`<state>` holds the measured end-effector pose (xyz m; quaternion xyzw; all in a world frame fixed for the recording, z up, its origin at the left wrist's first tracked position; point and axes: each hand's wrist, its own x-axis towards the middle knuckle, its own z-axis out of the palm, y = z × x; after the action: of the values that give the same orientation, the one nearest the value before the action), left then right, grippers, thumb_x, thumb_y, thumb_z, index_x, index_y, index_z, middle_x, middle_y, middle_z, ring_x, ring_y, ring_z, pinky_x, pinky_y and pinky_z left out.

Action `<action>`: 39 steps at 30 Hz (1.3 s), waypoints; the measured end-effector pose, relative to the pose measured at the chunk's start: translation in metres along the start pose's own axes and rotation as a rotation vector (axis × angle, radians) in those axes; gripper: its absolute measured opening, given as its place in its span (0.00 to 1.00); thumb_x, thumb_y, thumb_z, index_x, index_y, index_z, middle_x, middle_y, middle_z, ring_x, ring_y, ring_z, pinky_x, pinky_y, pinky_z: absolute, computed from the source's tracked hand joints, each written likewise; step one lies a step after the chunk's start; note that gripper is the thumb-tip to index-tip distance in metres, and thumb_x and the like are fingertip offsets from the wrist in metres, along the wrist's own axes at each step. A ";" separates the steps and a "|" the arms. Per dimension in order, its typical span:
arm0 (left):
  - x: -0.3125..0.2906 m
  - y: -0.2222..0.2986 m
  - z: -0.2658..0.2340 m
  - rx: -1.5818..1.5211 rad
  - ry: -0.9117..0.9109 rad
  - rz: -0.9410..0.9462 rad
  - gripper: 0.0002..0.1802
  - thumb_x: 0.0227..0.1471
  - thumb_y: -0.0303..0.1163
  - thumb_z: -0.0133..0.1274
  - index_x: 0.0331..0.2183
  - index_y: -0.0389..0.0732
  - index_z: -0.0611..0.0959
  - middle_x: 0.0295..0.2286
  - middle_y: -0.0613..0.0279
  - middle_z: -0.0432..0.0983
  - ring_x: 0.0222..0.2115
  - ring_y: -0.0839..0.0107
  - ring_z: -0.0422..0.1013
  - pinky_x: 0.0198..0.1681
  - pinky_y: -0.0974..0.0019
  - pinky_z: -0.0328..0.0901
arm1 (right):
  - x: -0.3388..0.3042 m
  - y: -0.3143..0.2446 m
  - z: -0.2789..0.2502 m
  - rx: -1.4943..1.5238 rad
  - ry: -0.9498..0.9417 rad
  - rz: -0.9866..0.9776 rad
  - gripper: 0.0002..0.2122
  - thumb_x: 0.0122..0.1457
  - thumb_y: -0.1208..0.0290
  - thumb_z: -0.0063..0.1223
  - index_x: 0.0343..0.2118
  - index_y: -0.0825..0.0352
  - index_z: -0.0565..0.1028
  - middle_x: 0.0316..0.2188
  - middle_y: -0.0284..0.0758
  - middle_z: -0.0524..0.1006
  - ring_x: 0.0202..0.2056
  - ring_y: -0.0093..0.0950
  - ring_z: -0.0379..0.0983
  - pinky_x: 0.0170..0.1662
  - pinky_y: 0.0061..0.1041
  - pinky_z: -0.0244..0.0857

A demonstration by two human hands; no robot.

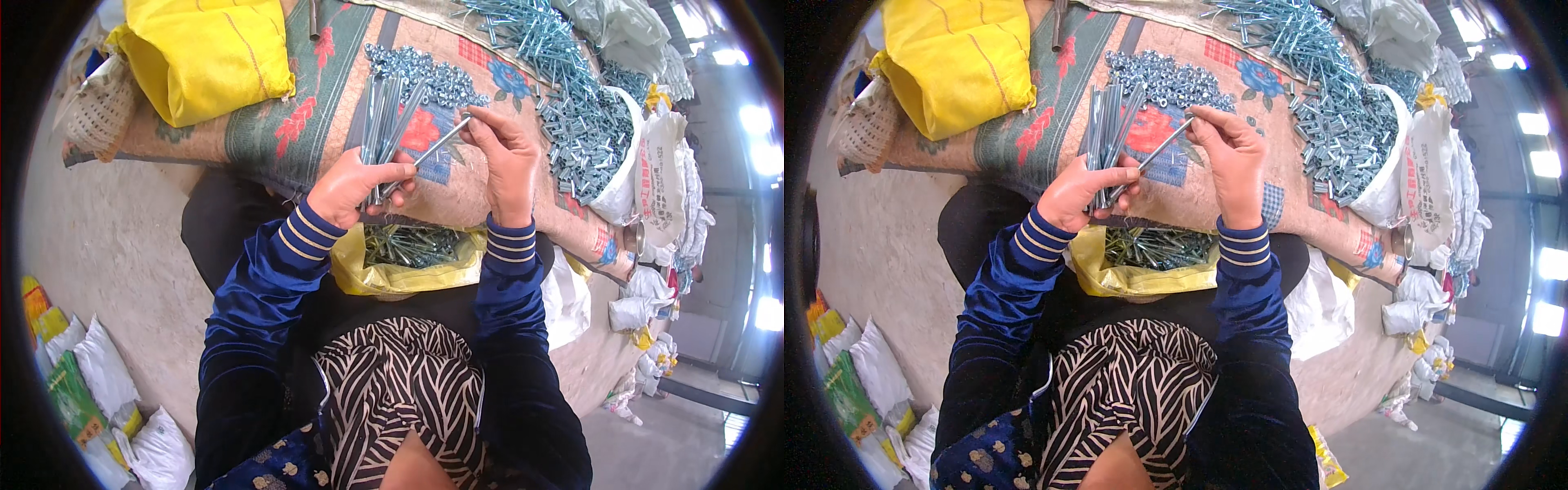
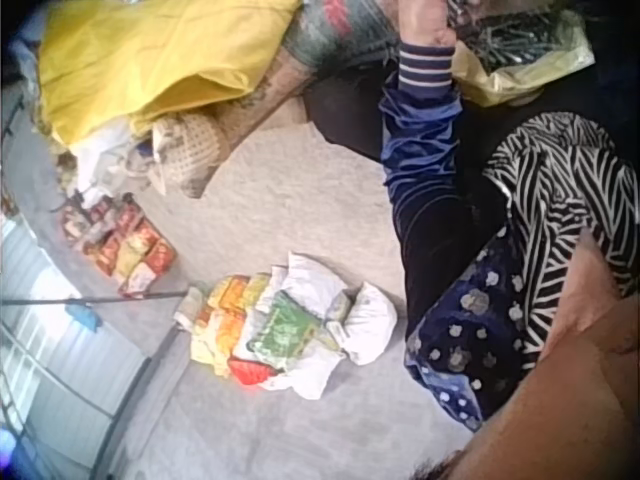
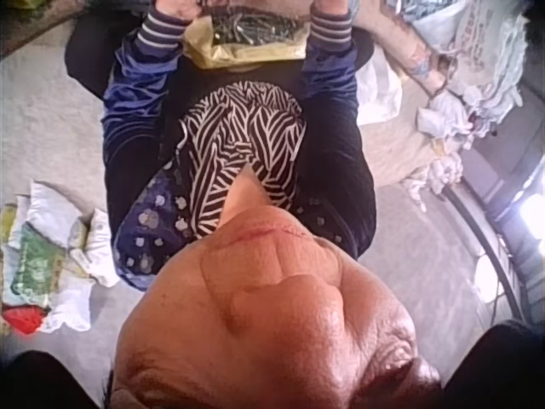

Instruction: Assembling washers onto long metal bolts.

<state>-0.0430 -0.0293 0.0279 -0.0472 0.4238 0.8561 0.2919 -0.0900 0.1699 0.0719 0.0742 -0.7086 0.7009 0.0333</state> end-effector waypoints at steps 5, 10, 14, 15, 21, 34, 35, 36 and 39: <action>0.002 -0.001 -0.003 -0.138 -0.030 -0.045 0.09 0.49 0.29 0.55 0.33 0.39 0.74 0.24 0.61 0.74 0.18 0.78 0.70 0.10 0.81 0.55 | -0.003 0.003 0.010 -0.498 0.064 -0.414 0.08 0.53 0.82 0.54 0.37 0.70 0.78 0.33 0.37 0.79 0.32 0.24 0.76 0.37 0.21 0.69; -0.002 -0.003 -0.003 -0.204 0.036 0.026 0.11 0.48 0.29 0.56 0.35 0.40 0.73 0.24 0.61 0.74 0.20 0.77 0.70 0.11 0.80 0.55 | 0.026 0.018 0.020 -0.602 0.168 -0.455 0.10 0.49 0.76 0.55 0.36 0.65 0.78 0.33 0.41 0.78 0.35 0.35 0.75 0.39 0.29 0.68; -0.006 0.009 0.007 -0.016 0.176 0.139 0.12 0.47 0.28 0.56 0.35 0.41 0.72 0.24 0.60 0.74 0.21 0.76 0.71 0.12 0.80 0.55 | 0.065 0.077 0.006 -1.153 0.157 -0.521 0.07 0.51 0.72 0.53 0.32 0.65 0.78 0.30 0.41 0.76 0.34 0.38 0.73 0.38 0.33 0.67; -0.005 0.008 0.005 -0.019 0.180 0.145 0.12 0.48 0.29 0.56 0.35 0.41 0.72 0.24 0.60 0.74 0.21 0.76 0.71 0.12 0.80 0.55 | 0.065 0.083 0.009 -1.282 0.132 -0.504 0.05 0.50 0.71 0.53 0.29 0.65 0.77 0.28 0.41 0.74 0.33 0.39 0.72 0.36 0.35 0.66; -0.008 0.004 -0.004 -0.031 0.180 0.183 0.12 0.49 0.33 0.57 0.35 0.41 0.73 0.24 0.61 0.74 0.20 0.77 0.71 0.13 0.79 0.56 | 0.051 0.070 -0.005 -1.262 -0.087 -0.621 0.03 0.49 0.74 0.53 0.24 0.67 0.74 0.24 0.41 0.71 0.30 0.40 0.70 0.33 0.36 0.64; -0.004 -0.001 0.002 0.064 0.022 -0.003 0.10 0.49 0.33 0.56 0.33 0.39 0.75 0.25 0.62 0.75 0.21 0.78 0.71 0.11 0.81 0.56 | 0.011 0.008 -0.027 0.049 -0.122 0.082 0.07 0.52 0.76 0.59 0.33 0.70 0.76 0.28 0.33 0.77 0.27 0.19 0.73 0.32 0.18 0.68; -0.003 -0.002 0.003 0.064 0.021 -0.007 0.10 0.49 0.33 0.56 0.33 0.39 0.75 0.25 0.62 0.75 0.21 0.78 0.71 0.11 0.81 0.56 | 0.010 0.008 -0.027 0.060 -0.105 0.076 0.07 0.51 0.76 0.60 0.33 0.69 0.76 0.28 0.32 0.77 0.26 0.19 0.72 0.31 0.17 0.67; -0.001 -0.004 0.005 0.054 0.047 0.035 0.10 0.50 0.33 0.56 0.33 0.39 0.75 0.25 0.62 0.75 0.21 0.78 0.72 0.12 0.81 0.56 | 0.006 0.010 -0.024 0.061 -0.102 0.079 0.07 0.51 0.76 0.60 0.33 0.69 0.76 0.28 0.32 0.77 0.26 0.19 0.72 0.31 0.17 0.67; -0.002 -0.003 0.015 0.011 0.125 0.100 0.09 0.51 0.33 0.55 0.32 0.38 0.76 0.24 0.62 0.75 0.21 0.78 0.72 0.12 0.79 0.57 | -0.015 0.018 0.001 0.030 -0.315 0.327 0.07 0.51 0.74 0.61 0.32 0.69 0.77 0.23 0.28 0.75 0.25 0.16 0.69 0.28 0.15 0.63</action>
<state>-0.0367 -0.0177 0.0360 -0.0777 0.4477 0.8626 0.2222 -0.0779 0.1696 0.0516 0.0676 -0.6971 0.6872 -0.1929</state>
